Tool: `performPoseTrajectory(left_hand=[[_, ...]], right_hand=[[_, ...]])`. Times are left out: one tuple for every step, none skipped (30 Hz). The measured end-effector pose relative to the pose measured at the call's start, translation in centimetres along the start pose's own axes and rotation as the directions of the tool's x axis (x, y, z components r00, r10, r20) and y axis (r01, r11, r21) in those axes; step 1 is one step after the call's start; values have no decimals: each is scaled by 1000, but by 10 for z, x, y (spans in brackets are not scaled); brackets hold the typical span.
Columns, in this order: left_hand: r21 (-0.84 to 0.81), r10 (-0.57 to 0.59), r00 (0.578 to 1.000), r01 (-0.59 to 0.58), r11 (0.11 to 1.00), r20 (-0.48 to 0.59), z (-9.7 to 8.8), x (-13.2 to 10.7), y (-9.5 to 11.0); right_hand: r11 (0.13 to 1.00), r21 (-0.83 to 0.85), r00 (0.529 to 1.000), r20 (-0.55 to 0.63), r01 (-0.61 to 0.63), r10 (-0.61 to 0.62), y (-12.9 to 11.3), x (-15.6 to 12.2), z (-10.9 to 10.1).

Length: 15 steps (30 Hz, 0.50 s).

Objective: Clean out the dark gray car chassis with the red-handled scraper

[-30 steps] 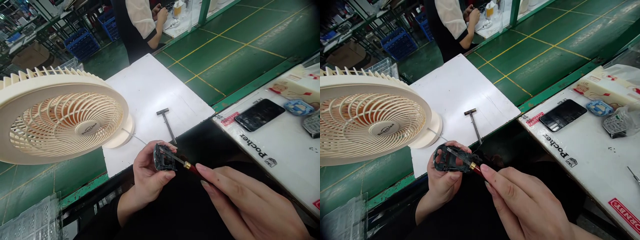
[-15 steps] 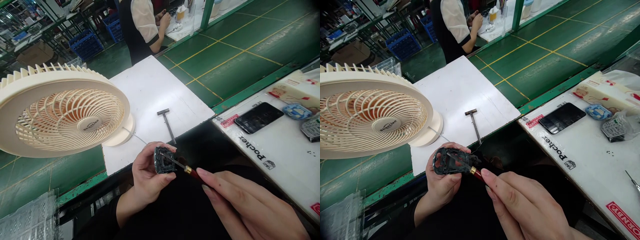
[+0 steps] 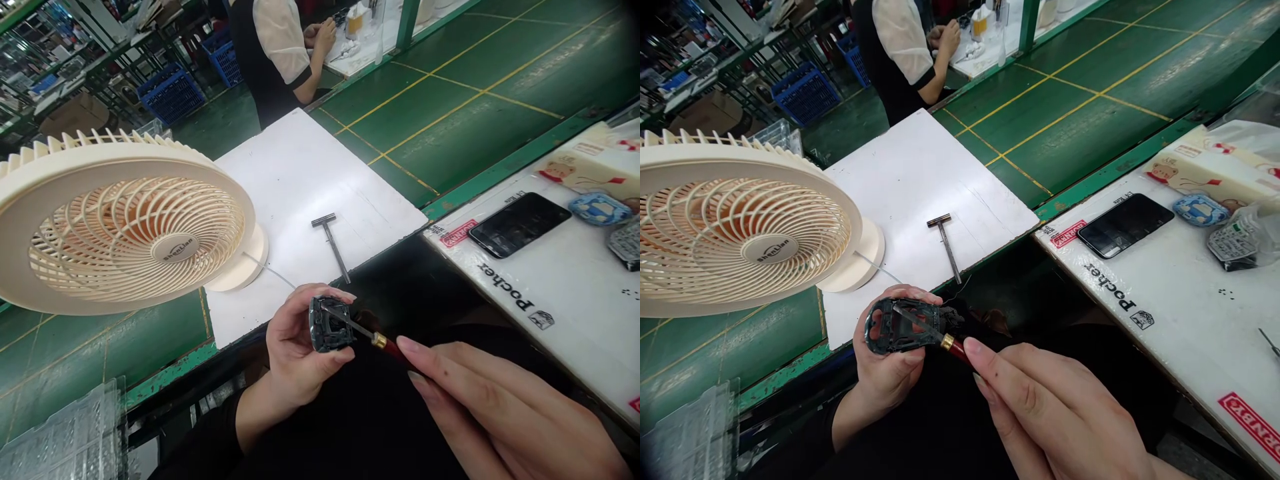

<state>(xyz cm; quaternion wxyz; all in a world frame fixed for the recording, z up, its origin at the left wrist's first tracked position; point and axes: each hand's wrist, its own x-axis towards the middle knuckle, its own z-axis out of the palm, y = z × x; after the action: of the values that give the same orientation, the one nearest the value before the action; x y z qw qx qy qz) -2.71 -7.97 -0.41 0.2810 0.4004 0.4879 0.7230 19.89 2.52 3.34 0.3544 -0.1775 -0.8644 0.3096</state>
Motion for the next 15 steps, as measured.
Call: performPoseTrajectory(left_hand=[[5, -3, 1000, 3, 1000, -1, 0, -1, 0], [13, -3, 1000, 3, 1000, -5, 0, -1, -1], [24, -3, 1000, 3, 1000, -9, 1, -1, -1], [37, 4, 1000, -3, 999, -14, 1, -1, -1], [50, 13, 1000, -12, 999, -17, 2, -1, -1], [63, 24, 1000, -23, 998, -17, 2, -1, -1], [78, 34, 999, -33, 996, -14, 3, -1, -1], [93, 49, 999, -48, 995, -11, 3, 0, -1], [111, 61, 998, -59, 992, -10, 4, 0, -1], [134, 68, 998, -66, 989, -10, 4, 1, -1], [157, 81, 997, -79, 984, -6, 4, 2, -2], [176, 101, 995, -99, 979, 0, 4, 2, -3], [186, 124, 992, -124, 975, 9, 4, 3, -4], [188, 148, 989, -148, 971, 18, 4, 3, -6], [196, 165, 986, -167, 966, 26, 3, 2, -8]], right_hand=[[1000, -3, 1000, 3, -2, 2, 0, -1, -1], [1000, -7, 1000, 5, -6, 6, 0, -2, -2], [1000, -12, 1000, 2, -8, 8, -1, -2, -2], [1000, -15, 1000, 1, -13, 13, -1, -3, -3], [1000, -18, 1000, -5, -19, 19, -1, -3, -3], [1000, -20, 1000, -9, -21, 21, -1, -4, -3], [1000, -19, 1000, -16, -18, 17, -1, -4, -3], [1000, -15, 1000, -19, -18, 18, -1, -4, -3], [1000, -10, 999, -20, -25, 25, -1, -4, -3], [999, -6, 999, -24, -42, 42, -2, -4, -3], [998, -5, 998, -25, -59, 59, -2, -4, -3], [998, -11, 997, -33, -69, 68, -2, -4, -3], [998, -22, 997, -42, -64, 63, -2, -4, -3], [998, -38, 998, -46, -51, 49, -1, -4, -4], [998, -58, 999, -46, -32, 29, 0, -4, -5]])
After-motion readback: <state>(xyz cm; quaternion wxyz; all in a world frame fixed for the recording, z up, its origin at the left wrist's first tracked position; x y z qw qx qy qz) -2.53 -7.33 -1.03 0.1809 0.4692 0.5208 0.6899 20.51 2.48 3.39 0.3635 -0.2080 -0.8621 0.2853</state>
